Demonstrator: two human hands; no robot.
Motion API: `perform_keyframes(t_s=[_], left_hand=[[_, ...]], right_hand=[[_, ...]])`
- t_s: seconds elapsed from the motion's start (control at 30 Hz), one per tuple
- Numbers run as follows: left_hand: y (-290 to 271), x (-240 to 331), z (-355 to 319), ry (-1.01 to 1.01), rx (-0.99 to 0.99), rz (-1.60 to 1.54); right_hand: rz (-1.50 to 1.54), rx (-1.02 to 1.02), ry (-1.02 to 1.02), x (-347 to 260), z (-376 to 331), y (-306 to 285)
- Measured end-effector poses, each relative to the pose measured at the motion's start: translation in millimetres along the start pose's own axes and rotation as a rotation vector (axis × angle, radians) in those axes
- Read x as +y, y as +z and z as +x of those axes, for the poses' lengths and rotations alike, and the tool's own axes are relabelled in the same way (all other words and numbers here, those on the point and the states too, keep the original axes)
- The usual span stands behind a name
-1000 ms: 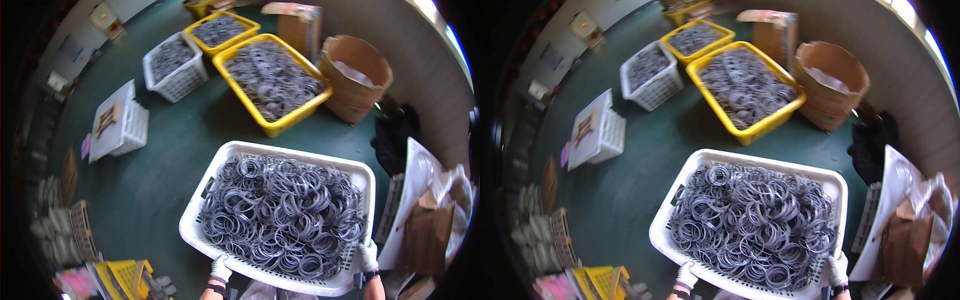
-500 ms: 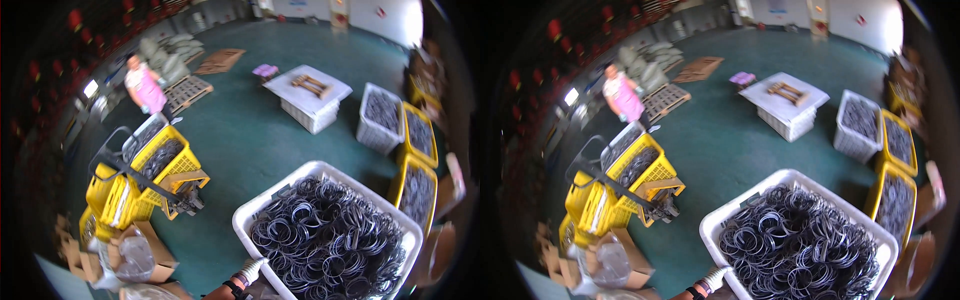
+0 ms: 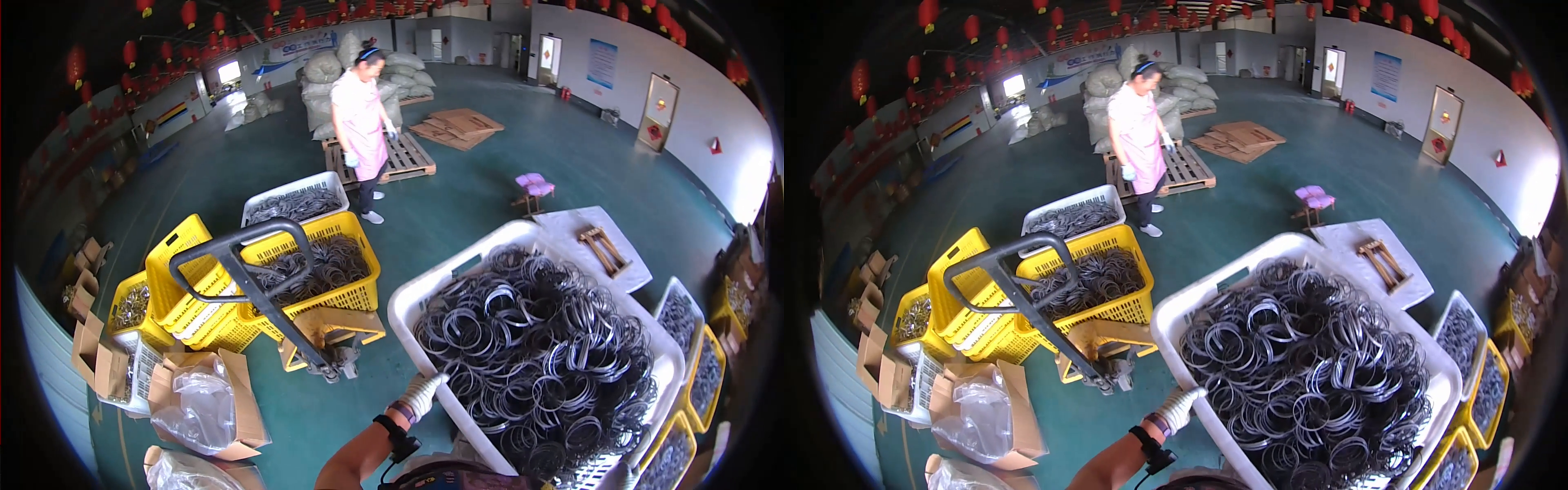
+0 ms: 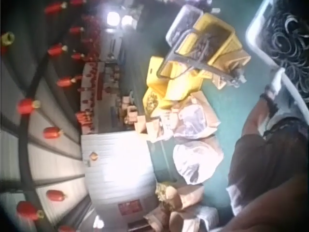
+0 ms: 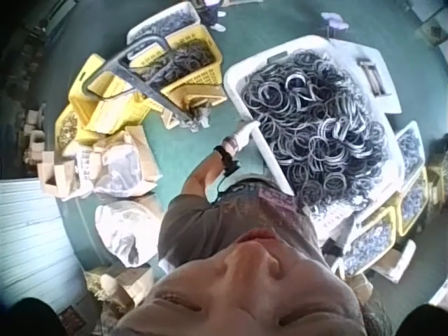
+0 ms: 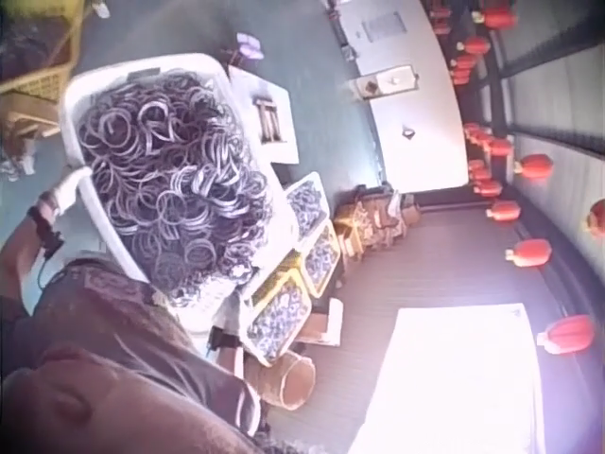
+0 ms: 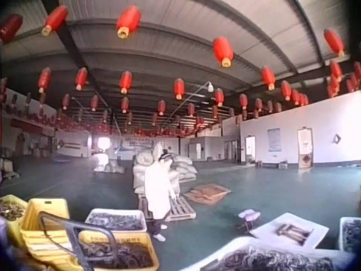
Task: Move baskets filled with metal ring components using a manual pallet jack through a warehouse and production facility.
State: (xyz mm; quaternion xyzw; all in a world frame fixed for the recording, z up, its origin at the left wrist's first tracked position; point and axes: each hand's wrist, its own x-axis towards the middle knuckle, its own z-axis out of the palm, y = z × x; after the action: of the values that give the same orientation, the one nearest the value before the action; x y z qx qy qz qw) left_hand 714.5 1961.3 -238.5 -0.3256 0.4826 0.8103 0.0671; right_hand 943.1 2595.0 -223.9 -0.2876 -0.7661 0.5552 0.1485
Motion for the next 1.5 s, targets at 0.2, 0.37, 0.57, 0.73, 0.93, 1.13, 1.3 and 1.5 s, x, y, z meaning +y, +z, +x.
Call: perform_keyframes(t_s=[0.2, 0.37, 0.57, 0.73, 0.93, 1.13, 1.3, 1.5], left_hand=[[-28, 67, 77, 0.031, 0.089, -0.156], [-34, 112, 101, 0.186, 0.193, -0.394], [-92, 129, 142, 0.617, 0.328, 0.097], [-119, 148, 181, 0.379, 0.494, -0.728], [-144, 158, 188, 0.607, 0.63, -0.856], [-143, 182, 204, 0.641, 0.876, -1.01], [-114, 192, 177, 0.692, 1.056, -1.049], [-132, 187, 176, 0.457, 1.281, -1.129]], right_hand=[[0.066, -0.146, -0.064, -181, 80, 237], [0.075, -0.427, -0.099, -243, 200, 351], [0.021, -0.693, -0.33, -255, 343, 529], [-0.2, -0.744, -0.61, -330, 351, 659], [0.018, -0.952, -0.653, -379, 354, 793], [-0.049, -1.294, -0.638, -437, 346, 971], [-0.042, -1.418, -0.839, -464, 303, 1037], [-0.204, -1.56, -0.772, -427, 286, 1119]])
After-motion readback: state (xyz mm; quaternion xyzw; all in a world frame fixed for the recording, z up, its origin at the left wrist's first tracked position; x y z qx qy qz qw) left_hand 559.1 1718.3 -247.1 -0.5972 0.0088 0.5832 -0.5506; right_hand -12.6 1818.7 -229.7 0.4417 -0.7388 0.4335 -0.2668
